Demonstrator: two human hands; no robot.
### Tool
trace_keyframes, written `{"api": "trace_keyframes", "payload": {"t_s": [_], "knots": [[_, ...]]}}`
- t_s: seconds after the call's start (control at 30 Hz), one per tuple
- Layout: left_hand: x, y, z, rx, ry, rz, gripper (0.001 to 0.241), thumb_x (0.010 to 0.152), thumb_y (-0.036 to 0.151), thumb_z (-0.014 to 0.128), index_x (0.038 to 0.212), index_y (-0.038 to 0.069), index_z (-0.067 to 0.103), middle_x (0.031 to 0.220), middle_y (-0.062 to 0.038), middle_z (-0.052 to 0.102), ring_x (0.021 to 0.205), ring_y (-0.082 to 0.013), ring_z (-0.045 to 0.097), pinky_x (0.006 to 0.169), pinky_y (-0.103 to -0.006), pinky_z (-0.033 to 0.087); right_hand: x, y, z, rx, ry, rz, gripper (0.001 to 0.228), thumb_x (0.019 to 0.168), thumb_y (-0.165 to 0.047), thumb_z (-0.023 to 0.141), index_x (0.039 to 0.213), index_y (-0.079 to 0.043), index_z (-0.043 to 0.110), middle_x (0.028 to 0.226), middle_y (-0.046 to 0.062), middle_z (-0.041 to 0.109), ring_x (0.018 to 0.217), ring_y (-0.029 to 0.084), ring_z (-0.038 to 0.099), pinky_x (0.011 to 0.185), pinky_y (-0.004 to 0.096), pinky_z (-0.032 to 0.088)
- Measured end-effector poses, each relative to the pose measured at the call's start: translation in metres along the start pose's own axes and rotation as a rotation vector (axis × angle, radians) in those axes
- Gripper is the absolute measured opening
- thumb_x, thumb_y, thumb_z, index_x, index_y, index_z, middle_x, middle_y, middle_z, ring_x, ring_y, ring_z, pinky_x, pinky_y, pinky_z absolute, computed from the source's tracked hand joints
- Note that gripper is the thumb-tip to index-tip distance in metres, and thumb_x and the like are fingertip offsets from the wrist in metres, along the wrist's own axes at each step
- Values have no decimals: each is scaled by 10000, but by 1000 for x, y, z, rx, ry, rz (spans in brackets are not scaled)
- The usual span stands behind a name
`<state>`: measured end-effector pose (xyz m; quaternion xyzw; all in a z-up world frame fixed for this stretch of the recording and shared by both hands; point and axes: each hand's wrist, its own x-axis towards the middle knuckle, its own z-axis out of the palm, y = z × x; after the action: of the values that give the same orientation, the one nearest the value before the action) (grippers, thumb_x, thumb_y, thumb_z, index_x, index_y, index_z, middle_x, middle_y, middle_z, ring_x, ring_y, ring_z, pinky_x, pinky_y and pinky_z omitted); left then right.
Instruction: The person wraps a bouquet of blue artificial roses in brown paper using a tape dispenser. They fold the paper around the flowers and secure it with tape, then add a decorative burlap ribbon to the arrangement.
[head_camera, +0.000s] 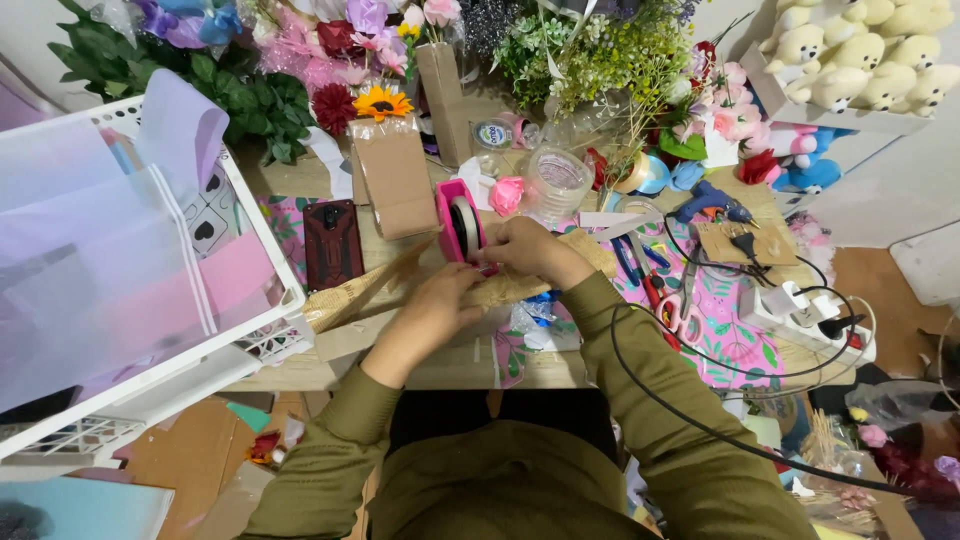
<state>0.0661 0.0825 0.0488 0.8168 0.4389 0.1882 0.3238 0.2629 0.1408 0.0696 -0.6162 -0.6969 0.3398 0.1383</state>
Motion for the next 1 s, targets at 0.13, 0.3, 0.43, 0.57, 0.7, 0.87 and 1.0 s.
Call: {"api": "trace_keyframes", "payload": {"t_s": [0.13, 0.3, 0.43, 0.57, 0.7, 0.87, 1.0], "knots": [[2, -3, -1, -5, -20, -4, 487, 875, 200, 749, 1336, 79, 650, 1355, -215, 605, 1242, -421, 623, 1038, -491, 516, 27, 32, 8, 38, 33, 61, 299, 836, -393, 766, 796, -99, 798, 749, 109, 711, 827, 291, 692, 758, 360, 529], [1, 2, -2, -10, -20, -25, 481, 893, 198, 750, 1345, 69, 647, 1349, -211, 617, 1250, -406, 620, 1040, -485, 515, 4, 17, -2, -131, 65, -3, 287, 828, -449, 739, 827, -169, 804, 922, 109, 730, 994, 338, 696, 868, 431, 513], [-2, 6, -4, -4, -19, -36, 477, 885, 196, 751, 1337, 79, 651, 1352, -193, 622, 1259, -396, 615, 1039, -490, 515, -7, 13, -8, -295, 129, -145, 286, 833, -510, 712, 872, -246, 812, 1046, 42, 723, 1097, 327, 681, 902, 455, 520], [-5, 12, -10, -25, -21, -33, 457, 891, 179, 738, 1327, 71, 655, 1325, -185, 630, 1257, -388, 614, 1052, -478, 503, -38, 18, -11, -187, 165, -260, 303, 854, -394, 735, 860, -97, 796, 914, 186, 664, 929, 427, 677, 784, 479, 527], [-6, 16, -14, -33, -22, -34, 455, 891, 183, 741, 1324, 68, 660, 1315, -194, 634, 1247, -399, 617, 1051, -481, 501, -83, 11, -5, 84, 160, -197, 169, 849, -287, 756, 866, -124, 794, 667, 70, 652, 679, 201, 641, 649, 345, 508], [-5, 10, -9, 4, -2, 4, 458, 881, 212, 744, 1311, 78, 664, 1291, -199, 641, 1229, -413, 620, 1039, -500, 505, -126, 16, 27, 327, 186, -104, 124, 806, -191, 725, 854, -105, 801, 534, 30, 674, 570, 117, 597, 581, 262, 481], [-3, 5, -4, -5, 16, -7, 453, 887, 244, 734, 1312, 102, 666, 1292, -169, 644, 1229, -383, 627, 1033, -474, 507, -133, 43, 64, 382, 249, -42, 77, 839, -190, 756, 836, -126, 800, 529, 4, 686, 545, 76, 562, 551, 224, 460]]}}
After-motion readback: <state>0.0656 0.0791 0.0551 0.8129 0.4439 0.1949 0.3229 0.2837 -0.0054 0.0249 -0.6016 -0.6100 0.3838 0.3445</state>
